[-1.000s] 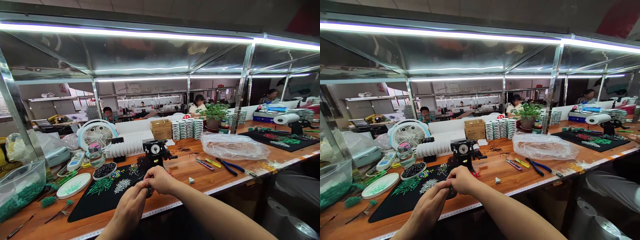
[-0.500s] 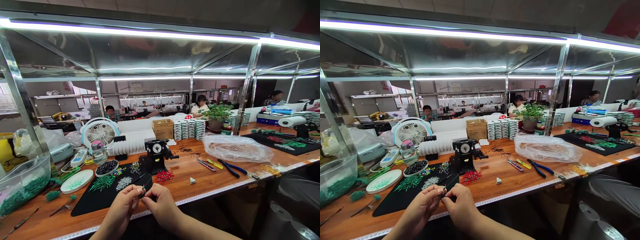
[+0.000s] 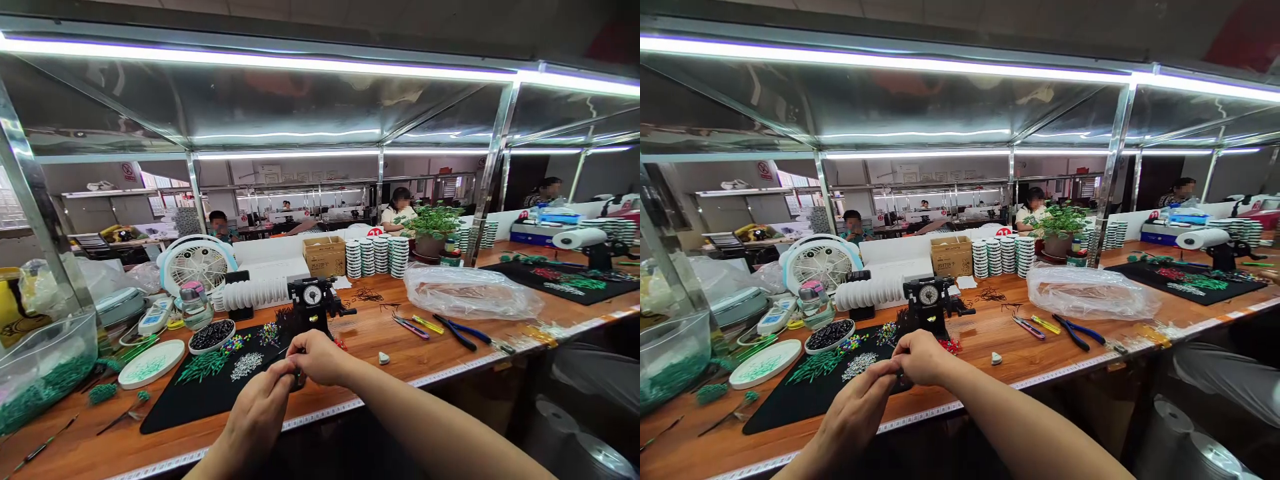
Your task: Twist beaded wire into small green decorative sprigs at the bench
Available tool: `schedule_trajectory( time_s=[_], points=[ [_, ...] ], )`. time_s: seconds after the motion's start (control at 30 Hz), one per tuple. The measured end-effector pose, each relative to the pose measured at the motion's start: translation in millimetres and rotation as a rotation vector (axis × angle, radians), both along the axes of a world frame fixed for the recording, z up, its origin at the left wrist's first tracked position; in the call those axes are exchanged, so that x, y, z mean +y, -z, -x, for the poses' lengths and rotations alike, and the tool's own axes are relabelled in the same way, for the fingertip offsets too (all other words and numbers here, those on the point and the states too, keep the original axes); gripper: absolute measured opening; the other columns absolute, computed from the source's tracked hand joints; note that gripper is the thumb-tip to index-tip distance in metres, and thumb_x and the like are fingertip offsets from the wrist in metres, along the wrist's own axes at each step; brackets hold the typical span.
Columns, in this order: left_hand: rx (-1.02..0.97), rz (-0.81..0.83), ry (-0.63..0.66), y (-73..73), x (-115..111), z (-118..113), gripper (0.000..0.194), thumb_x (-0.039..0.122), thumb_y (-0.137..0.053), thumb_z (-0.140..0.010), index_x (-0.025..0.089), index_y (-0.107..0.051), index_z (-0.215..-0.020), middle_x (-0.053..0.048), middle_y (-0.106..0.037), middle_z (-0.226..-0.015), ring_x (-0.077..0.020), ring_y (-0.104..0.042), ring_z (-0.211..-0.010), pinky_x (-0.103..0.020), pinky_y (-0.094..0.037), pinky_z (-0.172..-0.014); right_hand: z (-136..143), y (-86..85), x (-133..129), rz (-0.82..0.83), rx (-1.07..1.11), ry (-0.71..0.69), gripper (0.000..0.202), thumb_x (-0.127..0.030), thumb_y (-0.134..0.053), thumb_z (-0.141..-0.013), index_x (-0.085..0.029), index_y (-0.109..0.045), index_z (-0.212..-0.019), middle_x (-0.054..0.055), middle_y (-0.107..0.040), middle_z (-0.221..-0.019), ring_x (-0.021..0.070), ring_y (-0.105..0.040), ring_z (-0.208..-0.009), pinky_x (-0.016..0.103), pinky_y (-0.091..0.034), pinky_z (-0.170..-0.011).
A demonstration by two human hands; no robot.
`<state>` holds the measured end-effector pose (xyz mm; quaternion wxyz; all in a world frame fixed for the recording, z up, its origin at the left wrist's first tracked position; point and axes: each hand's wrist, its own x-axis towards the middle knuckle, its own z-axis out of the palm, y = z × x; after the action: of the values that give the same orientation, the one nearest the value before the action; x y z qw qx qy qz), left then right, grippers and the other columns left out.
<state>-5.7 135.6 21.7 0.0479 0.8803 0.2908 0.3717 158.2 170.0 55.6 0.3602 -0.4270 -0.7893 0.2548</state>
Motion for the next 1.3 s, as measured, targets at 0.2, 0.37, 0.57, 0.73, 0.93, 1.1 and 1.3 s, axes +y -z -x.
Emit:
schedule_trajectory(
  time_s=[0.2, 0.37, 0.57, 0.73, 0.93, 1.1, 1.3],
  points=[
    [-0.659, 0.908, -0.066, -15.1, -5, -5, 0.016, 0.03, -0.062, -0.077, 0.017, -0.064, -0.069, 0.002, -0.048, -0.055, -0.0089, -0.04, -0.048, -0.02, -0.034, -0.047, -12, 4.3, -22, -0.15, 0.147, 0.223, 0.013, -0.021, -0.055, -0.086, -0.015, -0.067, -0.082, 0.006, -0.064, -0.083, 0.016, -0.059, -0.078, 0.026, -0.042, -0.072],
    [-0.806, 1.117, -0.073, -17.0, -13, -5, 0.018, 0.033, -0.062, -0.073, 0.016, -0.058, -0.07, 0.009, -0.029, -0.05, -0.006, -0.019, -0.043, -0.018, -0.022, -0.042, 1, 27.1, -49, 0.079, 0.311, 0.111, 0.019, -0.033, -0.068, -0.076, -0.015, -0.069, -0.068, 0.002, -0.065, -0.065, 0.0144, -0.057, -0.062, 0.023, -0.039, -0.057],
    [-0.8, 1.15, -0.051, -13.7, -12, -8, 0.018, 0.032, -0.062, -0.072, 0.015, -0.058, -0.071, 0.009, -0.032, -0.047, -0.0061, -0.019, -0.042, -0.019, -0.02, -0.041, 9, 48.1, -57, -0.139, 0.212, 0.135, 0.011, -0.017, -0.061, -0.08, -0.015, -0.066, -0.07, 0.003, -0.063, -0.069, 0.0142, -0.056, -0.066, 0.023, -0.041, -0.062],
    [-0.644, 0.973, -0.049, -19.9, -11, -3, 0.017, 0.032, -0.065, -0.075, 0.016, -0.062, -0.069, 0.001, -0.054, -0.062, -0.0086, -0.039, -0.049, -0.021, -0.031, -0.045, -9, 36.7, -55, -0.711, -0.174, 0.055, 0.018, -0.01, -0.047, -0.081, -0.015, -0.063, -0.088, 0.01, -0.057, -0.089, 0.0227, -0.051, -0.086, 0.033, -0.044, -0.075],
    [-0.1, 0.224, -0.018, -25.4, -9, 1, 0.018, 0.019, -0.042, -0.091, 0.02, -0.06, -0.089, -0.005, -0.057, -0.095, -0.0171, -0.055, -0.089, -0.028, -0.043, -0.079, -10, 12.5, -36, -0.359, -0.023, -0.065, 0.021, -0.007, -0.041, -0.083, -0.015, -0.06, -0.087, 0.008, -0.05, -0.092, 0.0174, -0.05, -0.08, 0.029, -0.046, -0.073],
    [0.052, 0.01, -0.055, -19.9, 3, 0, 0.023, 0.01, -0.038, -0.09, 0.021, -0.057, -0.095, -0.007, -0.054, -0.102, -0.0168, -0.056, -0.093, -0.027, -0.046, -0.081, -5, -1.9, -11, 0.204, 0.232, -0.009, 0.01, -0.012, -0.052, -0.082, -0.016, -0.057, -0.074, 0.002, -0.054, -0.074, 0.0134, -0.055, -0.065, 0.026, -0.048, -0.059],
    [0.043, 0.079, 0.051, -25.3, 7, -8, 0.024, 0.011, -0.039, -0.089, 0.022, -0.06, -0.09, -0.008, -0.06, -0.105, -0.0178, -0.06, -0.092, -0.027, -0.048, -0.081, -14, -6.7, 8, 0.536, 0.297, -0.119, 0.01, -0.01, -0.057, -0.077, -0.013, -0.058, -0.067, -0.002, -0.056, -0.053, 0.01, -0.055, -0.046, 0.017, -0.041, -0.038]
  ],
)
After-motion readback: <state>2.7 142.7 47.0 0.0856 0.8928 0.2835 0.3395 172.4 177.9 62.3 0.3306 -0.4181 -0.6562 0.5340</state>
